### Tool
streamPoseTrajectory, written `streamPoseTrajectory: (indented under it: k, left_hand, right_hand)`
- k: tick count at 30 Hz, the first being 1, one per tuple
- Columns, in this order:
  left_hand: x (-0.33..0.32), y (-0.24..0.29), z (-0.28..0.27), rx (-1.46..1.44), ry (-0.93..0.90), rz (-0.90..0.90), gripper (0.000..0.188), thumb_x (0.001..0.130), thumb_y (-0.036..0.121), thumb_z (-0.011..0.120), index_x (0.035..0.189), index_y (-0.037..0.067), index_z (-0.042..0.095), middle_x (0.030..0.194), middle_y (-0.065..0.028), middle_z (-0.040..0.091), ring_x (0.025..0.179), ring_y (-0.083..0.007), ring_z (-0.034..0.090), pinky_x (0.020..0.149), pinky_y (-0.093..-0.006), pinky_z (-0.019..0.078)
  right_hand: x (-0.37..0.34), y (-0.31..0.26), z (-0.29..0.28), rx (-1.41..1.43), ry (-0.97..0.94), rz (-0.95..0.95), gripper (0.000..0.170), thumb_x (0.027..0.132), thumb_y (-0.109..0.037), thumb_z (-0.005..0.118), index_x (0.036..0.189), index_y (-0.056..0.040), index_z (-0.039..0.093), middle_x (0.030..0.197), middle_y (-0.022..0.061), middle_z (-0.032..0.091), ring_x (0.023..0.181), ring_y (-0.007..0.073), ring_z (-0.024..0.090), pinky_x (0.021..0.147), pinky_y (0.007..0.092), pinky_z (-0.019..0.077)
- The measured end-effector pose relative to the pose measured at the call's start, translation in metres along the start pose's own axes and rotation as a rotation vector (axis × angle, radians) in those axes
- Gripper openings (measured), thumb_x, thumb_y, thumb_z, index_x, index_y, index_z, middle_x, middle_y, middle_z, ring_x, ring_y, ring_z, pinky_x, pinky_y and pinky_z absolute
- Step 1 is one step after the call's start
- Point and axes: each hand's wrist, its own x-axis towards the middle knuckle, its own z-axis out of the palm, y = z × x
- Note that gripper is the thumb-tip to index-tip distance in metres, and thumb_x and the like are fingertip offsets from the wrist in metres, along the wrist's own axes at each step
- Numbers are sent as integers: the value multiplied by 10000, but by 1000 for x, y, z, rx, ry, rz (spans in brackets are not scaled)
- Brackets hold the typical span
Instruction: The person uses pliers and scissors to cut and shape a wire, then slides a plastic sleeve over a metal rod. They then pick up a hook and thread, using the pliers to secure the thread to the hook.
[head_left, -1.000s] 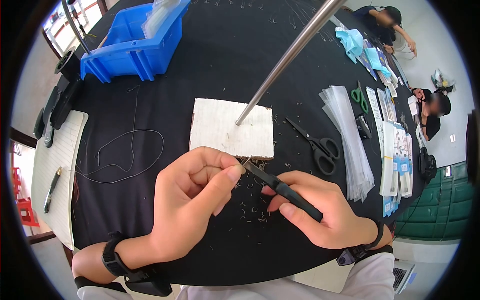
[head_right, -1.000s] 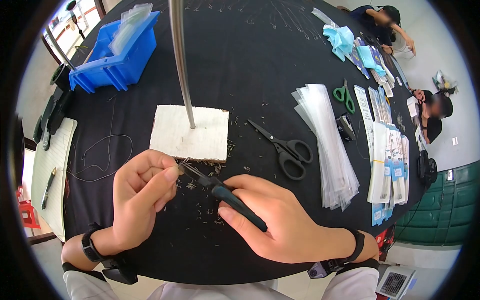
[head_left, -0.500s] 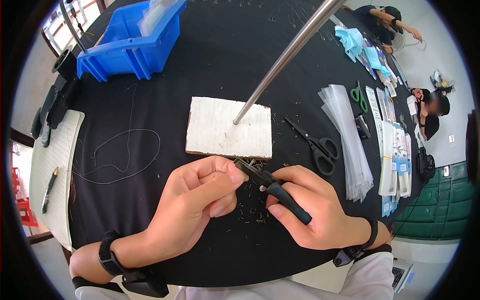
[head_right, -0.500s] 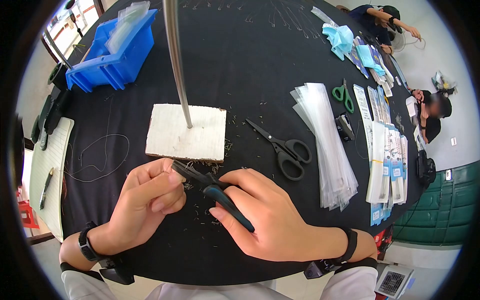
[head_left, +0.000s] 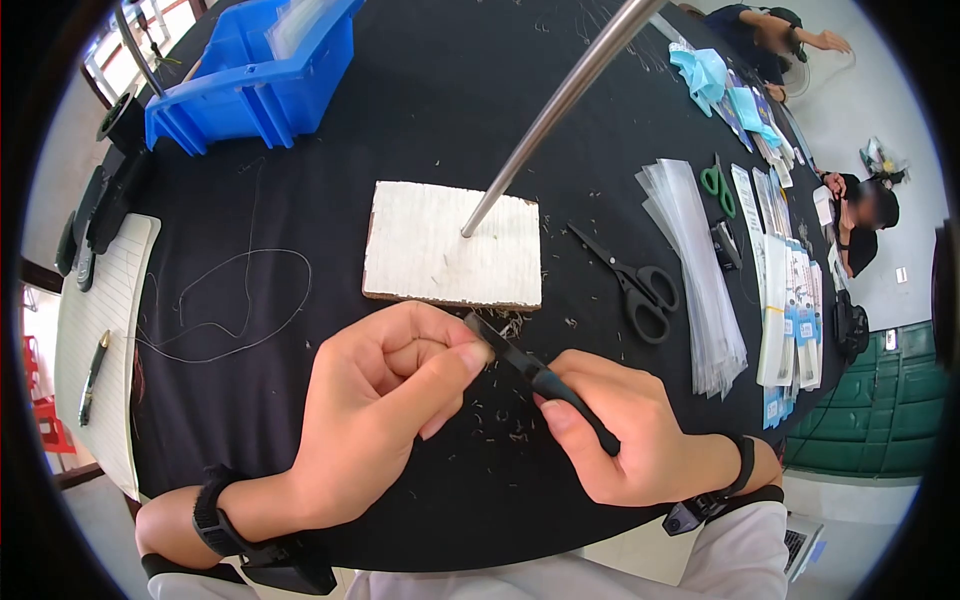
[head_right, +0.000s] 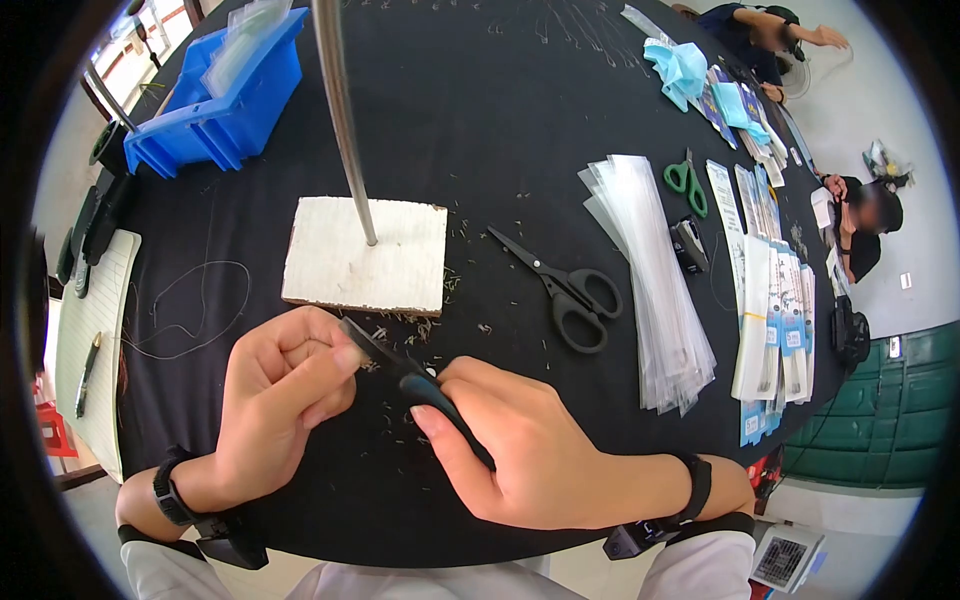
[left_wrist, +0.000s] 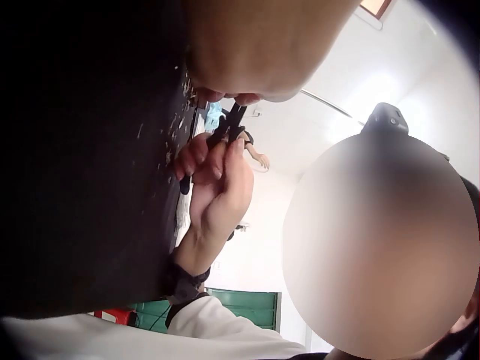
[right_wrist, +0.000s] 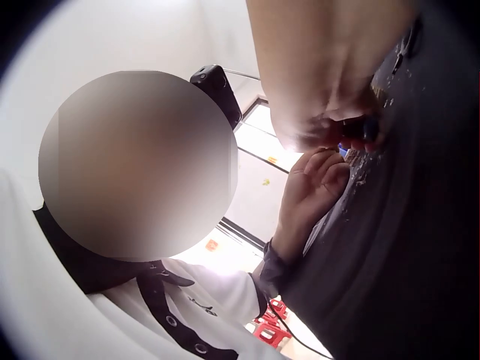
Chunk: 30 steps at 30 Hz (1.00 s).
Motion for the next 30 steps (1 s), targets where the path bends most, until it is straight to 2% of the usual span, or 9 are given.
streamPoseTrajectory:
  k: [2,5,10,15,18,24,26,29,30]
  left_hand:
    - [1,1,2,57,25,15,96,896,83,553,865,-6,531,539,34,426,463,-41,306,491,-221,272]
    - [3,2,2,48,45,9,97,897,82,550,868,-9,531,544,33,432,463,-39,309,490,-221,274]
    - [2,3,2,41,37,8,102,898,85,551,866,-9,528,549,32,436,462,-36,312,489,-217,274]
    - [1,3,1,54,25,24,89,890,66,561,878,-21,544,561,34,463,472,-22,342,466,-196,265]
    - [-1,2,0,72,20,41,92,884,51,578,905,-39,574,577,41,501,501,-2,387,449,-173,263]
    - [-1,1,-2,18,6,43,98,889,52,571,903,-45,577,589,36,505,503,-5,378,453,-178,259]
    - [1,-1,-3,-83,-14,20,104,893,56,569,909,-46,578,600,32,508,504,-10,375,458,-181,261]
    - [3,4,0,-32,-10,-27,130,902,128,545,841,14,529,520,54,357,460,-47,266,502,-235,264]
    - [3,3,0,-58,-6,-11,115,899,104,556,866,-6,546,549,46,411,477,-34,302,490,-214,264]
  right_hand:
    - [1,-1,-2,62,-42,66,142,878,-82,568,861,58,560,736,123,552,596,244,549,533,300,427]
    - [6,-4,-8,303,-148,202,295,950,-160,434,807,37,600,897,153,613,810,244,606,724,313,469]
    - [2,6,-5,404,-56,121,289,951,-220,496,1021,35,611,907,111,648,754,174,626,665,260,480]
    - [3,1,-5,315,-29,109,220,927,-165,532,905,37,616,823,111,625,716,183,621,624,270,471]
    - [5,-9,-15,189,-143,266,263,936,-136,459,811,33,616,842,120,632,775,213,626,702,286,482]
    - [4,-1,-9,280,-39,126,168,896,-118,574,873,45,611,839,107,610,697,175,606,600,271,456]
    - [5,0,-9,302,-18,116,179,896,-124,579,901,49,621,913,118,613,749,176,612,633,266,464]
    - [5,3,-12,295,-22,94,202,900,-135,579,948,53,632,1012,131,607,815,185,614,681,260,472]
    - [5,3,-13,287,-30,86,211,902,-140,578,965,54,634,1043,136,603,835,189,614,697,259,474]
